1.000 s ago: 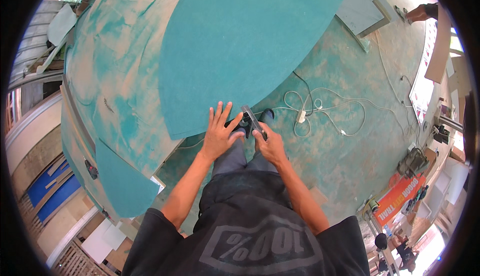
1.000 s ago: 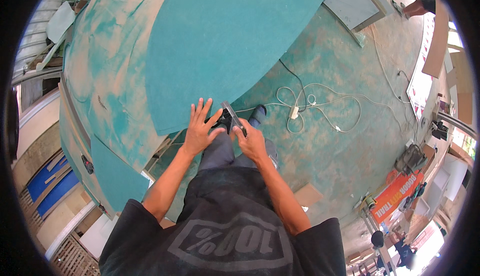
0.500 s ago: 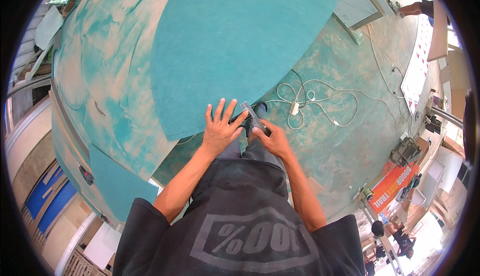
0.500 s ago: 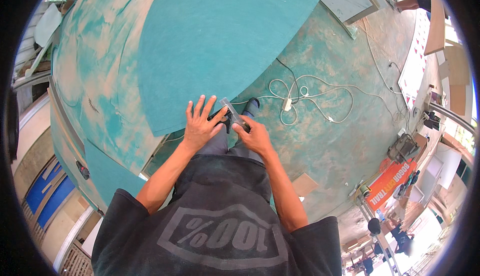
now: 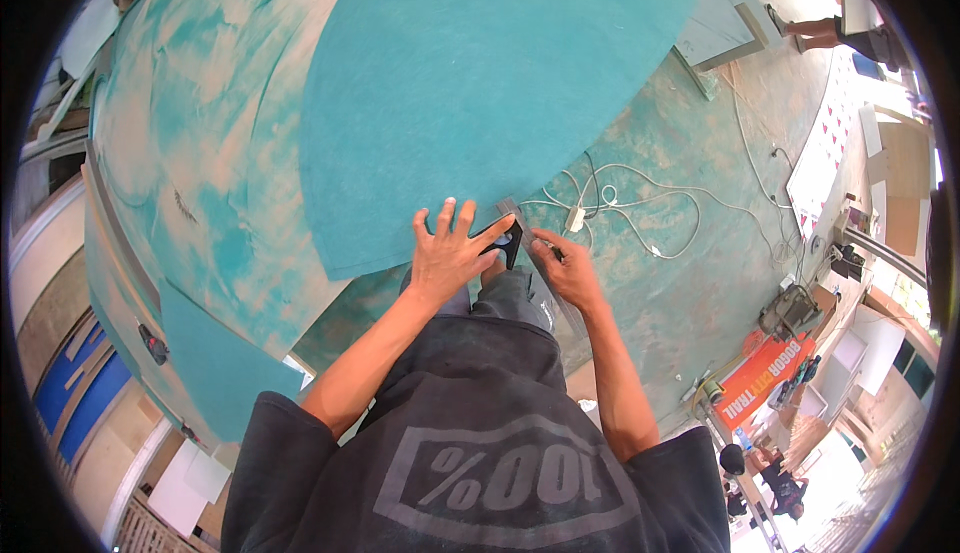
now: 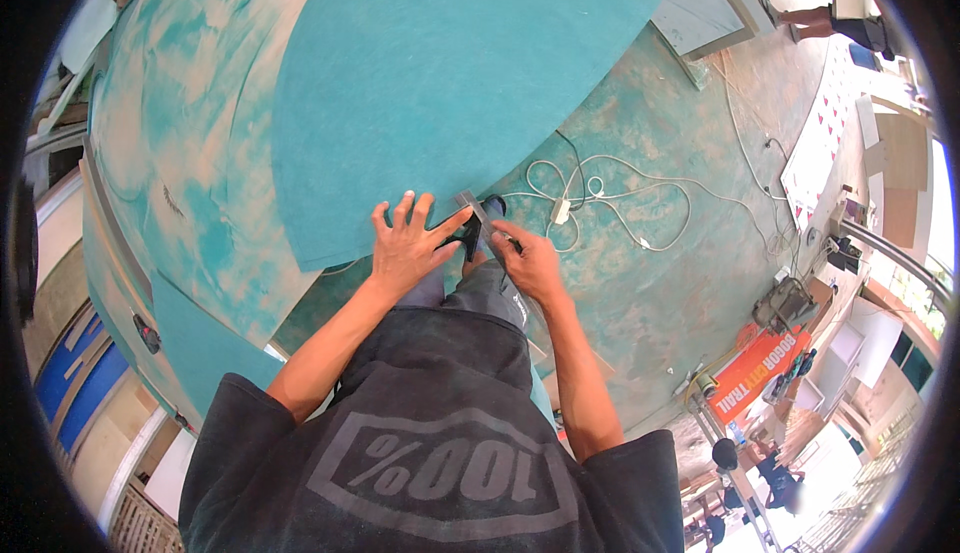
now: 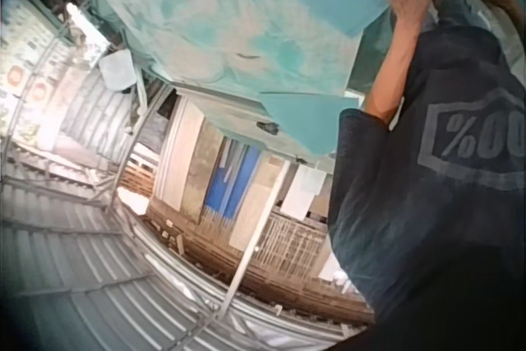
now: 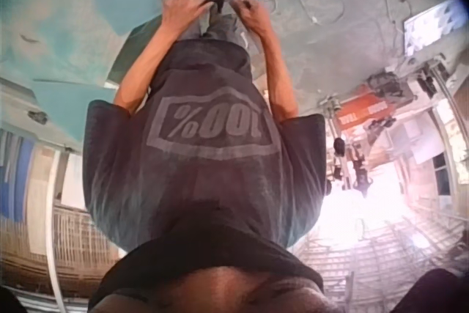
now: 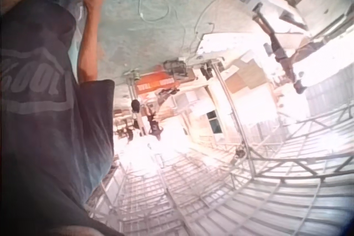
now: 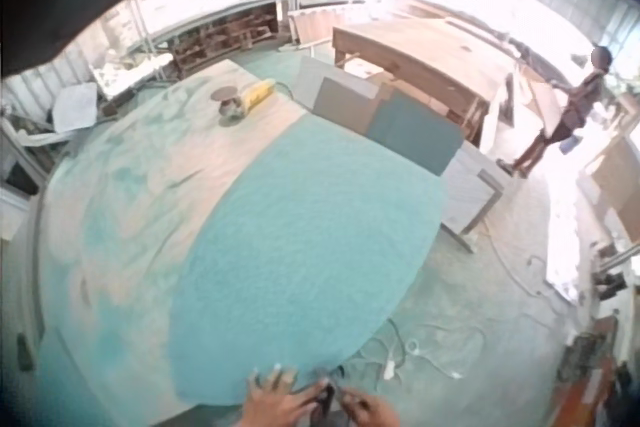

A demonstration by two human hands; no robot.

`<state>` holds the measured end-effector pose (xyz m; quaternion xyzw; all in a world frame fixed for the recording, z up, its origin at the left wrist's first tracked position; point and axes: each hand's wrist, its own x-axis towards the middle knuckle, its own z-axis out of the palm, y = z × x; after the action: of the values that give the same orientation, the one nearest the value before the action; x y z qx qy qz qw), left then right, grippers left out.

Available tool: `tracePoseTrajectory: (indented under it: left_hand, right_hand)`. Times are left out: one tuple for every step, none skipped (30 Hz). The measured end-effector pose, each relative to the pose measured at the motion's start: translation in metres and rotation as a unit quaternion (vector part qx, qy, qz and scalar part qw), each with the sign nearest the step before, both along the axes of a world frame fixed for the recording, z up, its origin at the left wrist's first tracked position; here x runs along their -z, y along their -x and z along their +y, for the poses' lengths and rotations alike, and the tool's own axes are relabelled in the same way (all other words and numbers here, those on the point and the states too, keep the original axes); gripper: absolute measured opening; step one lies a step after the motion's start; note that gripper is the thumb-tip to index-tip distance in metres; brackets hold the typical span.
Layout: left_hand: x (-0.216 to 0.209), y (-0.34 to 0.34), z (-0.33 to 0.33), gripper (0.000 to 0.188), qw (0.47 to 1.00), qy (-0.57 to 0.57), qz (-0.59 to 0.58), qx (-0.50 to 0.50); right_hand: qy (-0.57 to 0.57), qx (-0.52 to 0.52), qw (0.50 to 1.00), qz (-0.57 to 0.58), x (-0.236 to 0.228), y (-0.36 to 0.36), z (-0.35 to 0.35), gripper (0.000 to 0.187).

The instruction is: The person uses a pencil and a combination square to mark lines on several green-surfaced wooden panels, moving between different boards on the floor and a workbench.

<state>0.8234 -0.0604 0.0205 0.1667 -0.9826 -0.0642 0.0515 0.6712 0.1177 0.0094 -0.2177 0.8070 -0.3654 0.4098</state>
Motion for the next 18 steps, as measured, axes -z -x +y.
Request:
tracePoseTrajectory:
  left_hand:
    - [0.0,0.002,0.001,0.076,1.0,0.001,-0.002,-0.004]
    - [-0.001,0.003,0.002,0.076,1.0,0.003,-0.003,-0.007]
    - [-0.001,0.001,0.002,0.076,1.0,-0.002,-0.008,-0.009]
    - [-0.001,0.001,0.002,0.076,1.0,-0.006,-0.011,-0.011]
    - [-0.001,0.001,0.003,0.076,1.0,-0.01,-0.014,-0.013]
    - [-0.001,0.001,0.003,0.076,1.0,-0.012,-0.015,-0.017]
    - [-0.001,0.001,0.004,0.076,1.0,-0.014,-0.015,-0.02]
    - [-0.002,0.001,0.005,0.076,0.999,-0.017,-0.016,-0.023]
    - [-0.002,0.002,0.006,0.076,0.999,-0.017,-0.016,-0.027]
    - [-0.003,0.003,0.007,0.077,0.999,-0.016,-0.015,-0.03]
    - [-0.003,0.003,0.008,0.077,0.999,-0.016,-0.014,-0.034]
    - [-0.004,0.004,0.009,0.076,0.999,-0.018,-0.018,-0.036]
    - [-0.005,0.004,0.009,0.076,0.999,-0.019,-0.021,-0.036]
    - [-0.006,0.005,0.009,0.076,0.999,-0.02,-0.024,-0.037]
    - [-0.007,0.006,0.01,0.076,0.999,-0.018,-0.026,-0.04]
    - [-0.007,0.009,0.011,0.077,0.999,-0.016,-0.028,-0.042]
    - [-0.008,0.011,0.012,0.077,0.998,-0.014,-0.029,-0.044]
    - [-0.009,0.013,0.014,0.077,0.998,-0.009,-0.033,-0.046]
  right_hand:
    - [0.003,0.008,1.0,-0.007,0.001,0.001,0.0,0.031]
    - [0.007,0.016,1.0,-0.015,0.001,0.002,-0.001,0.031]
    - [0.0,0.004,1.0,-0.006,0.001,0.002,-0.001,0.031]
    - [-0.007,-0.008,1.0,0.004,-0.004,0.004,-0.004,0.031]
    - [-0.013,-0.02,1.0,0.014,-0.008,0.006,-0.007,0.03]
    - [-0.017,-0.024,1.0,0.011,-0.009,0.007,-0.008,0.03]
    - [-0.02,-0.027,0.999,0.007,-0.01,0.008,-0.008,0.03]
    - [-0.024,-0.029,0.999,0.003,-0.011,0.009,-0.009,0.03]
    - [-0.029,-0.03,0.999,-0.001,-0.012,0.009,-0.009,0.03]
    - [-0.034,-0.032,0.999,-0.005,-0.015,0.011,-0.01,0.03]
    - [-0.039,-0.033,0.999,-0.009,-0.017,0.011,-0.012,0.03]
    - [-0.039,-0.034,0.999,-0.005,-0.019,0.011,-0.012,0.03]
    - [-0.038,-0.035,0.999,-0.001,-0.02,0.011,-0.013,0.03]
    - [-0.037,-0.036,0.999,0.004,-0.021,0.011,-0.013,0.03]
    - [-0.022,-0.029,0.999,0.004,-0.018,0.012,-0.011,0.03]
    - [-0.008,-0.02,1.0,0.005,-0.014,0.013,-0.009,0.03]
    - [0.007,-0.012,1.0,0.006,-0.009,0.014,-0.007,0.03]
    - [0.005,-0.011,1.0,0.009,-0.005,0.015,-0.004,0.03]
